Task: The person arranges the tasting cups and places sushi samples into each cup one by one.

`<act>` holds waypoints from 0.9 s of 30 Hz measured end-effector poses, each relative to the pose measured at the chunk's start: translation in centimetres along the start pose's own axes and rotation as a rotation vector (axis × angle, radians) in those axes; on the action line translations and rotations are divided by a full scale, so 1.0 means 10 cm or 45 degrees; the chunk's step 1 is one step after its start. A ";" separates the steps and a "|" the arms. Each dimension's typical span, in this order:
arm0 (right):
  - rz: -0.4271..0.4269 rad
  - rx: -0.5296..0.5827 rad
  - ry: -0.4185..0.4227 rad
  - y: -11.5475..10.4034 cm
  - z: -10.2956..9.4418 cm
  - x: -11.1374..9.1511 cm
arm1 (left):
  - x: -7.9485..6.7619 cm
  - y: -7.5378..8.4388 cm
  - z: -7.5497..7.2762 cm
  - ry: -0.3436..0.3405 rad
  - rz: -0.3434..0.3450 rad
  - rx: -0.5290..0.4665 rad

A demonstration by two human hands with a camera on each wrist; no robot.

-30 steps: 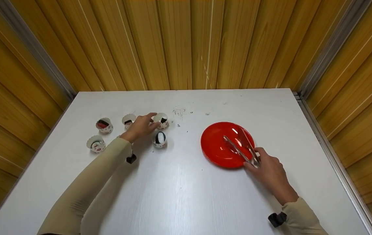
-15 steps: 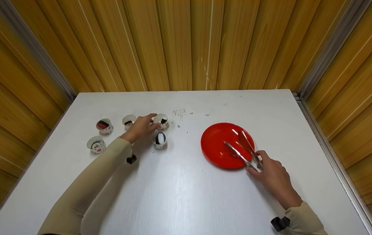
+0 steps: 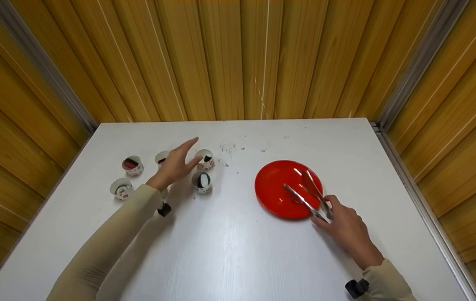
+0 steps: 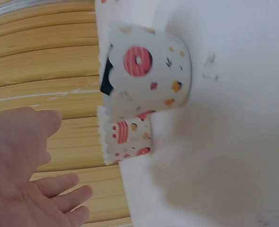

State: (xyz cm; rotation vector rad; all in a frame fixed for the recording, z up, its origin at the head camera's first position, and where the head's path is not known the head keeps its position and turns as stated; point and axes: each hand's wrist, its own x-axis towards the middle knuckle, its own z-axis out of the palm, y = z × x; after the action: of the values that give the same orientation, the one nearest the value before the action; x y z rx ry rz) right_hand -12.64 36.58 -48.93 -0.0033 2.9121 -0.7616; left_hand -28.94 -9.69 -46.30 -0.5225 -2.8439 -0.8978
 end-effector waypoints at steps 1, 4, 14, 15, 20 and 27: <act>-0.005 0.000 0.003 0.00 0.00 0.01 | -0.03 0.00 -0.01 0.040 0.030 0.022; -0.010 0.002 -0.001 -0.01 0.01 0.02 | -0.12 0.00 -0.05 0.158 0.104 0.133; -0.008 0.020 -0.004 -0.01 0.00 0.06 | -0.55 -0.06 -0.12 0.351 0.118 0.468; -0.017 0.013 0.005 -0.01 0.00 0.06 | -0.60 -0.07 -0.11 0.360 0.117 0.479; -0.032 0.000 0.030 -0.02 0.00 0.05 | -0.81 -0.07 -0.07 0.368 0.114 0.497; -0.037 -0.001 0.080 -0.02 -0.01 0.04 | -1.03 -0.07 -0.03 0.330 0.080 0.514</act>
State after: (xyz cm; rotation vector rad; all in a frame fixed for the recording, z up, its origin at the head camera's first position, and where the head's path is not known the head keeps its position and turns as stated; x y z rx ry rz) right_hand -13.02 36.47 -48.84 -0.0228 2.9779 -0.7796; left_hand -19.55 -13.42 -48.57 -0.4071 -2.6478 -0.3328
